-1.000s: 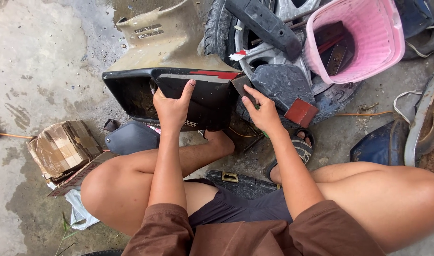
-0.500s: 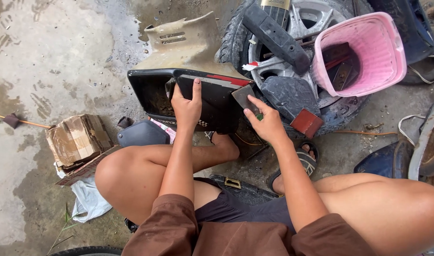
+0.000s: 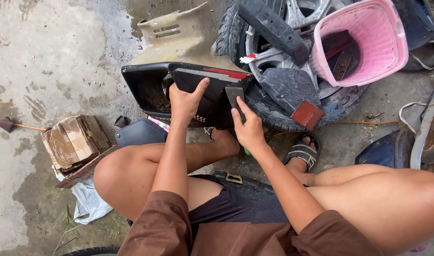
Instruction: The person scrapes paint off a black motorcycle fairing using a green-handled scraper. They hold the fairing with one hand and scrape the surface with the other, removing layers of paint.
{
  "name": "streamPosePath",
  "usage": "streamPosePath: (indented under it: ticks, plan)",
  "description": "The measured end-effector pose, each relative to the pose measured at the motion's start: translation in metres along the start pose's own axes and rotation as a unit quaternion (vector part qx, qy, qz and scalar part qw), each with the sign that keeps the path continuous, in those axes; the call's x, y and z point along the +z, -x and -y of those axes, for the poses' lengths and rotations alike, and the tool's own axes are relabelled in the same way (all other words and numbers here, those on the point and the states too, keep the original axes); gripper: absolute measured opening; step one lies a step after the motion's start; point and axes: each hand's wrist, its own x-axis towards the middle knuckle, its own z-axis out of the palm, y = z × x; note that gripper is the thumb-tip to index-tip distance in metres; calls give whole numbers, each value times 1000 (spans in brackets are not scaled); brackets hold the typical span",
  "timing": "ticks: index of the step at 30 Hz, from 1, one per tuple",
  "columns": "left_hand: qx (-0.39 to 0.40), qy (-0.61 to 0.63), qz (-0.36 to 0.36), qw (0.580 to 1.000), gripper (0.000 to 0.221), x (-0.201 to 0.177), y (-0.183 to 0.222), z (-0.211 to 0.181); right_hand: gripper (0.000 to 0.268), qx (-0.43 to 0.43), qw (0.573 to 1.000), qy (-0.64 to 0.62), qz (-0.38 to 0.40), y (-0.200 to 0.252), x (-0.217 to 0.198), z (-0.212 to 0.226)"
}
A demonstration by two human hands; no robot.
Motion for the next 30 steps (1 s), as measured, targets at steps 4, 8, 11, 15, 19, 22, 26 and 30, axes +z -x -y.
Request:
streamPosePath:
  ticks: [4, 8, 11, 15, 19, 22, 26, 30]
  plan:
    - [-2, 10, 6, 1000, 30, 0, -2, -1, 50, -26, 999, 18, -24, 2, 10, 0]
    - [10, -2, 5, 1000, 35, -2, -4, 3, 49, -50, 998, 25, -32, -3, 11, -3]
    - [1, 10, 3, 1000, 33, 0, -4, 3, 49, -47, 998, 18, -34, -5, 12, -7]
    - [-9, 5, 4, 1000, 34, 0, -10, 4, 50, -42, 998, 32, -47, -5, 20, -7]
    - [-41, -3, -13, 999, 32, 0, -7, 4, 49, -39, 997, 36, -58, 2, 29, -7]
    - [-42, 3, 0, 999, 34, 0, -2, -7, 45, -32, 992, 68, -100, -51, 14, -31]
    - [-51, 5, 12, 999, 36, -2, -6, -2, 46, -32, 993, 72, -90, -34, 12, -23]
    - [-54, 7, -11, 998, 32, 0, -9, 1, 49, -15, 998, 44, -52, -6, 15, -3]
